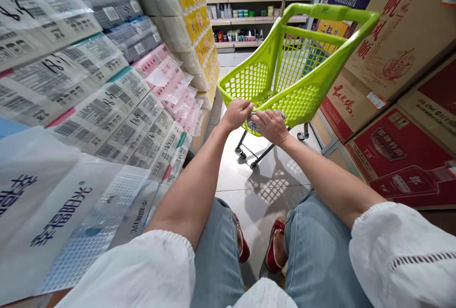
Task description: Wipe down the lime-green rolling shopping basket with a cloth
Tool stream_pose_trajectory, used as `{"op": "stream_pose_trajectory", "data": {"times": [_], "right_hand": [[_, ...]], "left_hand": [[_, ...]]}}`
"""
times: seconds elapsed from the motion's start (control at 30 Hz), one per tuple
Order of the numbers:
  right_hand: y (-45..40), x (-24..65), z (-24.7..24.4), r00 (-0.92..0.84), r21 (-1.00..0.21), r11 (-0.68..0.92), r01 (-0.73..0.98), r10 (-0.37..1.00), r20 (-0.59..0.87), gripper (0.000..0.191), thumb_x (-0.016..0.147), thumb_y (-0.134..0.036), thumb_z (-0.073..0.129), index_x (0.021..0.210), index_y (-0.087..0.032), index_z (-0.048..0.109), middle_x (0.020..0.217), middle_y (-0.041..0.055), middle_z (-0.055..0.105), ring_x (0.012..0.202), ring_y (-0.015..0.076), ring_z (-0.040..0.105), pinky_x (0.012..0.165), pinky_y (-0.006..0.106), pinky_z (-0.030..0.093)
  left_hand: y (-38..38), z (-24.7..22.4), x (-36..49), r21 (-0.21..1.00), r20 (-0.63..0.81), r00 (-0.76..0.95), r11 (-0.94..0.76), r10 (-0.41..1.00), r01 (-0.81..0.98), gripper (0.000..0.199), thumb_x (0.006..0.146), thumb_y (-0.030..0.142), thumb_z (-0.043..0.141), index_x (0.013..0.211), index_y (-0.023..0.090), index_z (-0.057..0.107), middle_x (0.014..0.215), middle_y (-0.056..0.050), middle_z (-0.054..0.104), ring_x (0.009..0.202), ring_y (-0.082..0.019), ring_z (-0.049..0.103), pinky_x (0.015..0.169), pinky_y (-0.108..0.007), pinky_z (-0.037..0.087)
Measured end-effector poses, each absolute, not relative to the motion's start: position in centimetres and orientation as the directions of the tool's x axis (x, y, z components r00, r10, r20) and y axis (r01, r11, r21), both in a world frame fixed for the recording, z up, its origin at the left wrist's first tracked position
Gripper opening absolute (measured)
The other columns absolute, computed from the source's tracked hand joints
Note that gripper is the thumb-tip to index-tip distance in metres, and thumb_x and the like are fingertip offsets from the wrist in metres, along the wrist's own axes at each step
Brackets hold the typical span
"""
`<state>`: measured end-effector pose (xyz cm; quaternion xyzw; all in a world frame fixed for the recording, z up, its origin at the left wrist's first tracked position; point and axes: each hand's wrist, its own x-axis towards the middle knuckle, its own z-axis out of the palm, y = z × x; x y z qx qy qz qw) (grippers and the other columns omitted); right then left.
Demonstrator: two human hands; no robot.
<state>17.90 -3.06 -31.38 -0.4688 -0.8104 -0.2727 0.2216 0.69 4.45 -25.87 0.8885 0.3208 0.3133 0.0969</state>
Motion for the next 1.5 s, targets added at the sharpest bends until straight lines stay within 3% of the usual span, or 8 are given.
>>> {"op": "stream_pose_trajectory", "data": {"times": [0.27,0.43,0.57,0.7,0.87,1.1,1.37,1.5], "right_hand": [[-3.9,18.1,-35.9,-0.596,0.234,0.548,0.803,0.745,0.301,0.035,0.091,-0.027,0.053,0.125,-0.023,0.058,0.119,0.0081,0.064,0.101,0.0243,0.055,0.083,0.037,0.038],[-4.0,19.3,-32.2,-0.435,0.059,0.498,0.865,0.687,0.582,0.042,0.088,-0.046,0.056,0.121,-0.02,0.06,0.121,0.0111,0.061,0.11,0.0259,0.054,0.094,0.037,0.041],[-4.0,18.2,-28.7,-0.193,-0.094,0.412,0.906,0.602,0.775,0.047,0.091,-0.046,0.05,0.128,-0.019,0.056,0.128,0.0133,0.055,0.121,0.0276,0.049,0.103,0.04,0.038],[-3.9,16.4,-27.6,-0.151,-0.12,0.364,0.924,0.633,0.759,0.043,0.092,-0.039,0.048,0.131,-0.022,0.055,0.132,0.0115,0.054,0.119,0.0275,0.05,0.102,0.04,0.038],[-2.9,18.4,-27.3,-0.166,-0.11,0.354,0.929,0.662,0.731,0.042,0.091,-0.04,0.051,0.127,-0.022,0.058,0.128,0.0106,0.059,0.113,0.0271,0.052,0.1,0.04,0.039],[-1.7,22.1,-26.9,0.212,-0.355,0.161,0.921,0.557,0.803,0.036,0.09,-0.032,0.044,0.121,-0.019,0.059,0.119,0.0114,0.063,0.109,0.0275,0.056,0.096,0.042,0.043],[-2.4,18.7,-26.3,-0.095,-0.161,0.299,0.94,0.685,0.722,0.036,0.09,-0.036,0.05,0.12,-0.02,0.06,0.12,0.01,0.065,0.104,0.0249,0.058,0.094,0.036,0.043],[-1.2,21.4,-25.8,0.005,-0.204,0.211,0.956,0.683,0.73,0.038,0.087,-0.035,0.051,0.12,-0.019,0.06,0.111,0.0103,0.068,0.099,0.0262,0.059,0.088,0.037,0.045]], "left_hand": [[4.2,-25.2,-0.2,0.386,0.452,0.606,-0.756,0.654,0.528,0.039,0.094,0.039,0.038,0.06,0.022,0.037,0.065,-0.003,0.05,0.076,-0.019,0.047,0.077,-0.034,0.039],[3.5,-24.5,-0.7,0.353,0.45,0.589,-0.74,0.671,0.572,0.043,0.096,0.04,0.035,0.059,0.02,0.046,0.066,-0.003,0.056,0.076,-0.018,0.049,0.086,-0.034,0.04],[2.3,-24.1,0.6,0.296,0.503,0.518,-0.701,0.692,0.649,0.038,0.095,0.032,0.035,0.066,0.019,0.056,0.077,-0.008,0.066,0.08,-0.02,0.055,0.085,-0.035,0.041],[1.0,-24.7,1.8,0.317,0.456,0.411,-0.575,0.79,0.754,0.034,0.091,0.029,0.039,0.067,0.019,0.06,0.072,-0.01,0.067,0.07,-0.021,0.057,0.066,-0.034,0.037],[0.9,-25.5,0.9,0.299,0.506,0.446,-0.635,0.738,0.712,0.048,0.098,0.037,0.028,0.062,0.02,0.055,0.07,-0.009,0.065,0.068,-0.019,0.056,0.066,-0.033,0.035],[1.2,-25.7,2.2,0.296,0.518,0.532,-0.723,0.67,0.624,0.048,0.098,0.041,0.03,0.058,0.021,0.047,0.063,-0.006,0.059,0.066,-0.018,0.054,0.069,-0.034,0.036],[1.6,-25.9,2.8,0.329,0.528,0.515,-0.722,0.675,0.609,0.042,0.095,0.037,0.034,0.057,0.021,0.045,0.062,-0.005,0.059,0.066,-0.018,0.052,0.067,-0.033,0.036],[1.4,-25.8,2.7,0.343,0.539,0.504,-0.723,0.674,0.6,0.045,0.095,0.04,0.035,0.055,0.021,0.043,0.06,-0.004,0.057,0.064,-0.017,0.051,0.066,-0.032,0.036]]}}
